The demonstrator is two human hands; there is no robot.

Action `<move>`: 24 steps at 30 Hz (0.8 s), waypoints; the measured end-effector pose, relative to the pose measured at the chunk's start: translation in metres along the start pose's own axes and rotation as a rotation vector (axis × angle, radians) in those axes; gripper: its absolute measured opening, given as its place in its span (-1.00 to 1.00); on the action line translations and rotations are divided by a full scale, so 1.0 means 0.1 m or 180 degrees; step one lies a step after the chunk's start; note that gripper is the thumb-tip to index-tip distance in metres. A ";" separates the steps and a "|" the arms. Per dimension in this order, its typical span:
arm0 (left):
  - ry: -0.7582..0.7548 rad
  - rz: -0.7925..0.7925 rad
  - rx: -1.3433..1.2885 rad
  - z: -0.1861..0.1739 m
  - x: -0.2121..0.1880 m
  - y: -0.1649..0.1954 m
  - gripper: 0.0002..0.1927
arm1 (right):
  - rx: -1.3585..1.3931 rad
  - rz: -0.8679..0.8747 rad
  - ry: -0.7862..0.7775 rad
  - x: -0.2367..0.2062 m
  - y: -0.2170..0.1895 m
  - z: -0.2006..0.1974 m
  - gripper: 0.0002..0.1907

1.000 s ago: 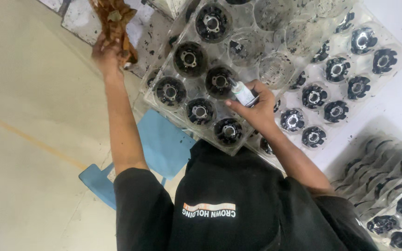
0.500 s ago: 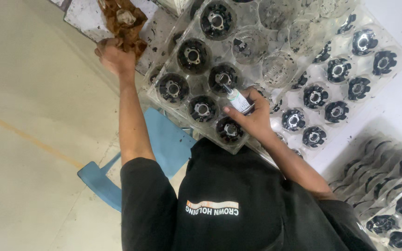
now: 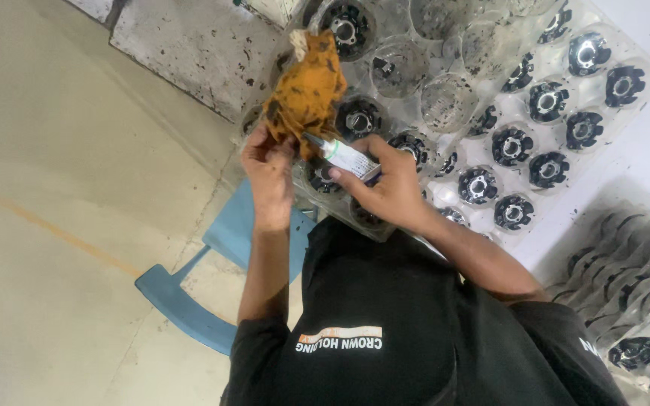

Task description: The person sits at a workbench and applies adhesive from a tube to small black rotor components, rotating each part to reach the surfaces. They place the treated components into plastic trays and wipe the tube with a cloth.

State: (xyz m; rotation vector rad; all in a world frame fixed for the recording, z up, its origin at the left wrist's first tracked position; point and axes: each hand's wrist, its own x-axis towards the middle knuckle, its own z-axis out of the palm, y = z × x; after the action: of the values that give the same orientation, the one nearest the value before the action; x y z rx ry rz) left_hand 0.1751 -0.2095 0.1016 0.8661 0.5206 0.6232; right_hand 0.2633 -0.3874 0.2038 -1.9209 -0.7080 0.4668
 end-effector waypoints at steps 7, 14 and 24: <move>-0.0802 -0.1167 -0.1586 0.01 -0.19 0.00 -0.51 | -0.0118 0.0046 -0.0054 -0.06 0.01 -0.16 -0.68; -0.1169 -0.0878 -0.0942 0.06 -0.18 -0.23 -0.43 | -0.0150 0.0315 -0.0262 -0.22 0.07 -0.31 -0.63; -0.1357 -0.0433 0.0353 0.03 -0.28 -0.31 -0.46 | -0.0276 0.0325 -0.0223 -0.35 0.18 -0.30 -0.58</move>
State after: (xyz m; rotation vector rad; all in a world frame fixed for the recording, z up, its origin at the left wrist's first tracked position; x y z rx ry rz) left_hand 0.1663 -0.2455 0.0826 1.0265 0.2255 0.2738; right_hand 0.2595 -0.4364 0.2007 -2.0373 -0.6875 0.5776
